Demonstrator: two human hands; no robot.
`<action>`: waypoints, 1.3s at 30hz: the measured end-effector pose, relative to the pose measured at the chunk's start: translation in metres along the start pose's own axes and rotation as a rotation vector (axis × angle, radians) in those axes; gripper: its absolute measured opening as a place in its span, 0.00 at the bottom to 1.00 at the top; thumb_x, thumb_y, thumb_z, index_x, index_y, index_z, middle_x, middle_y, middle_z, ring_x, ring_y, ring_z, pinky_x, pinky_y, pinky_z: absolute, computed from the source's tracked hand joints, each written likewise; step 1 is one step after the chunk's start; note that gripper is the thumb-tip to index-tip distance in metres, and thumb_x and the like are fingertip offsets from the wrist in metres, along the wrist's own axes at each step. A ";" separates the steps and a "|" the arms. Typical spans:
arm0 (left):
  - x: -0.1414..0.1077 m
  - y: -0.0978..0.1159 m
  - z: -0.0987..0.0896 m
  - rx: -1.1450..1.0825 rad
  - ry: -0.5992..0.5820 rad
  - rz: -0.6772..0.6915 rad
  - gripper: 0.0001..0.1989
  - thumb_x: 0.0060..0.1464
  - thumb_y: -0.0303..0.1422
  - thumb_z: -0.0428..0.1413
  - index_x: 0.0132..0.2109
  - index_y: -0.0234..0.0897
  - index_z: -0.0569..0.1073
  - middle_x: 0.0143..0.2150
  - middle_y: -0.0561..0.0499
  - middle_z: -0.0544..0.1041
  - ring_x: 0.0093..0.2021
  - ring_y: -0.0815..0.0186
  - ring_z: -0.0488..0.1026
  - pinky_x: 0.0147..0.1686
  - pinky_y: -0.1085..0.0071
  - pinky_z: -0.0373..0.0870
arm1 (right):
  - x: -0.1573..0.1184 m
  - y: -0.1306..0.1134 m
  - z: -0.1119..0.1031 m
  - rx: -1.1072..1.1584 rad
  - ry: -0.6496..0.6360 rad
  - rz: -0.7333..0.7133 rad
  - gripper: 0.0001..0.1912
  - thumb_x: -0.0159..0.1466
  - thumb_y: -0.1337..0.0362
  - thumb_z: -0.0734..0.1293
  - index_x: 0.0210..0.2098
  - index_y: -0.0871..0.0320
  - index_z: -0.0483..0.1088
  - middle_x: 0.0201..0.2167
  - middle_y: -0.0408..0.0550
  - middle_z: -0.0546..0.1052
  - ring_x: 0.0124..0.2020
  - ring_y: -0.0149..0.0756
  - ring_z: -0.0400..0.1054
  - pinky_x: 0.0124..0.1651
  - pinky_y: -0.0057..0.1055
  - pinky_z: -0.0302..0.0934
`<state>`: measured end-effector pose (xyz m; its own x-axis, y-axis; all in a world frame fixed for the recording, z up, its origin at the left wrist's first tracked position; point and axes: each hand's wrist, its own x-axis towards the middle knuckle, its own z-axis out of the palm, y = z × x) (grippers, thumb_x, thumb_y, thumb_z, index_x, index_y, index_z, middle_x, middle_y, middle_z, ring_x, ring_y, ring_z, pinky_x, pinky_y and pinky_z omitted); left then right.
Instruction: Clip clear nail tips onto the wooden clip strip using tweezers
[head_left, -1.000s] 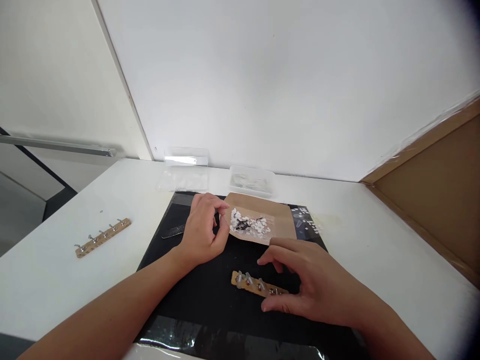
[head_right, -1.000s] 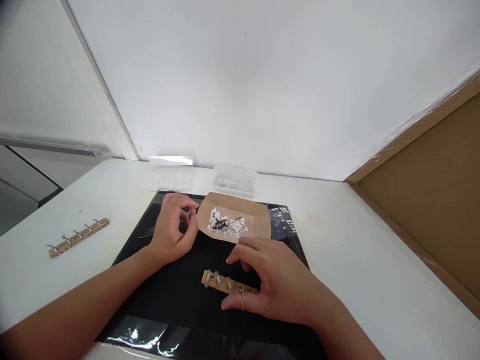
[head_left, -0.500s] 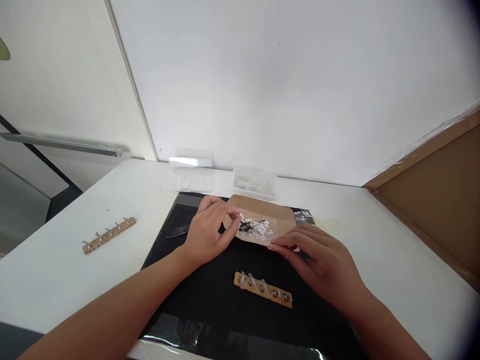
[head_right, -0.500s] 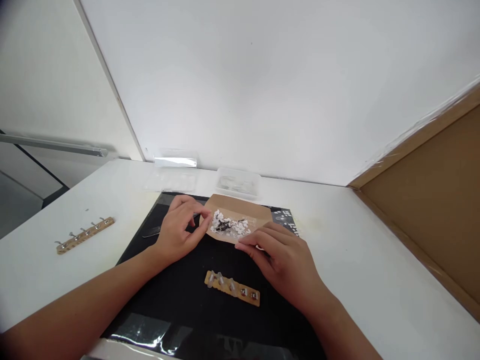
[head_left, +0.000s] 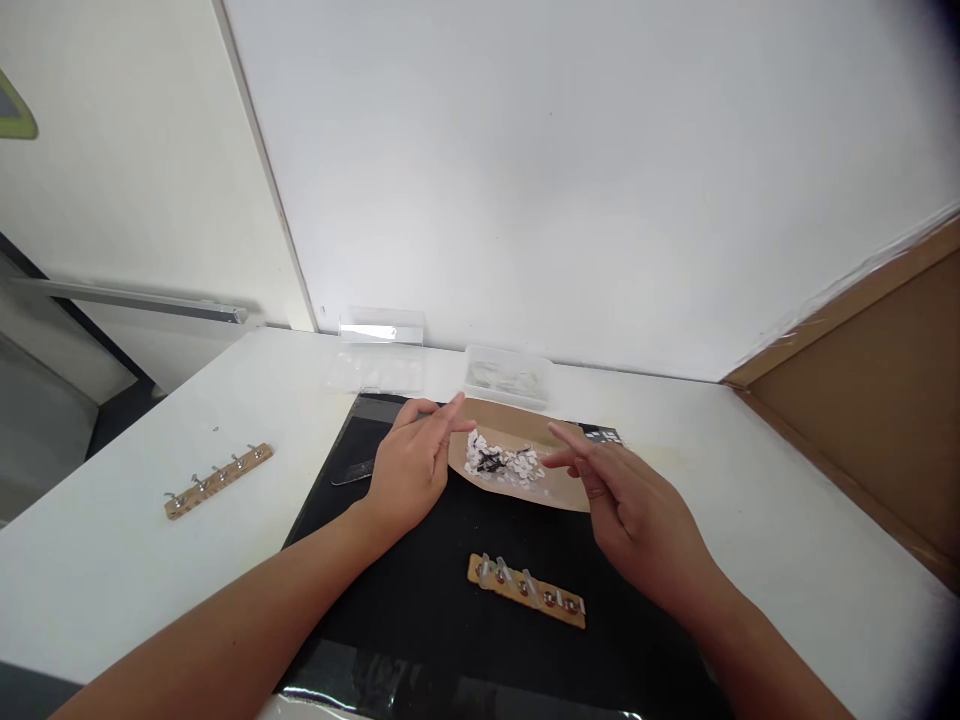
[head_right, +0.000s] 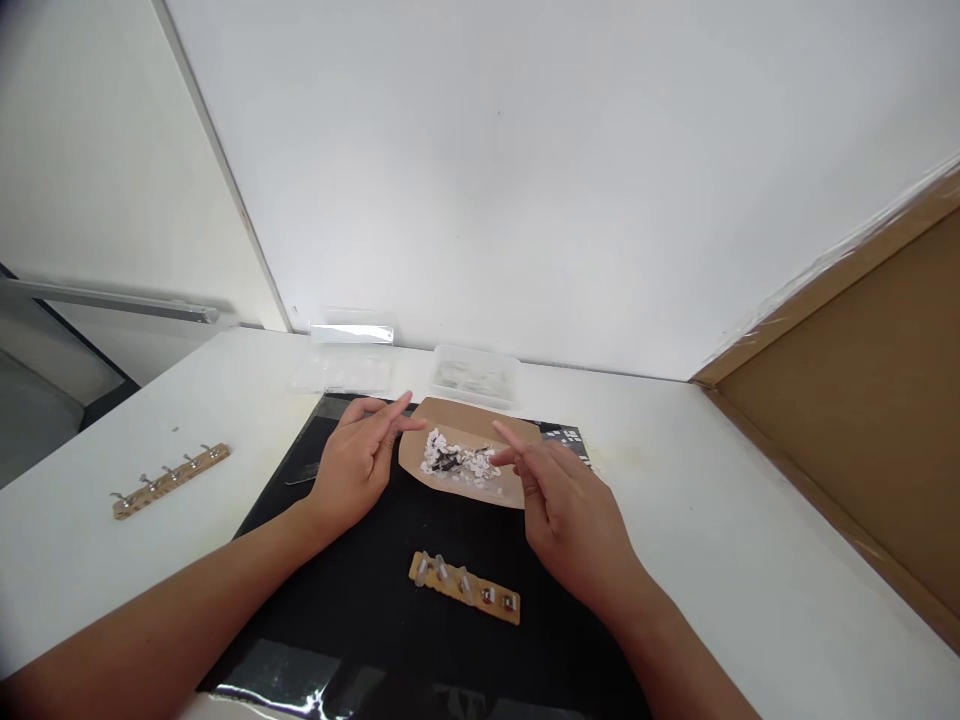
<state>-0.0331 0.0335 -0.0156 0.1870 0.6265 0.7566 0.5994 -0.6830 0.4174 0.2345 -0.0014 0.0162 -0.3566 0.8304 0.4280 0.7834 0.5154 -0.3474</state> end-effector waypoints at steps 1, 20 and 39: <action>0.000 0.001 0.000 -0.013 0.013 -0.058 0.31 0.70 0.22 0.48 0.75 0.42 0.53 0.48 0.47 0.85 0.49 0.57 0.75 0.55 0.52 0.74 | 0.000 0.000 0.000 -0.007 -0.008 0.047 0.25 0.77 0.64 0.55 0.72 0.47 0.56 0.51 0.47 0.82 0.53 0.44 0.74 0.52 0.43 0.70; -0.006 -0.001 0.006 -0.090 0.085 -0.247 0.40 0.60 0.24 0.54 0.72 0.40 0.41 0.53 0.42 0.77 0.53 0.55 0.73 0.56 0.49 0.68 | 0.008 0.044 0.000 -0.261 0.097 0.379 0.26 0.55 0.75 0.57 0.47 0.53 0.76 0.49 0.50 0.81 0.60 0.53 0.68 0.64 0.51 0.61; -0.008 -0.004 0.007 -0.062 0.079 -0.266 0.31 0.61 0.26 0.53 0.65 0.41 0.46 0.50 0.44 0.73 0.50 0.57 0.76 0.48 0.54 0.74 | -0.004 0.065 0.020 -0.488 -0.174 0.726 0.32 0.68 0.54 0.58 0.68 0.61 0.67 0.68 0.56 0.69 0.78 0.67 0.35 0.75 0.63 0.40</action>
<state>-0.0309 0.0338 -0.0268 -0.0329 0.7572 0.6523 0.5705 -0.5217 0.6343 0.2764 0.0328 -0.0242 0.2710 0.9580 0.0942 0.9615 -0.2648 -0.0732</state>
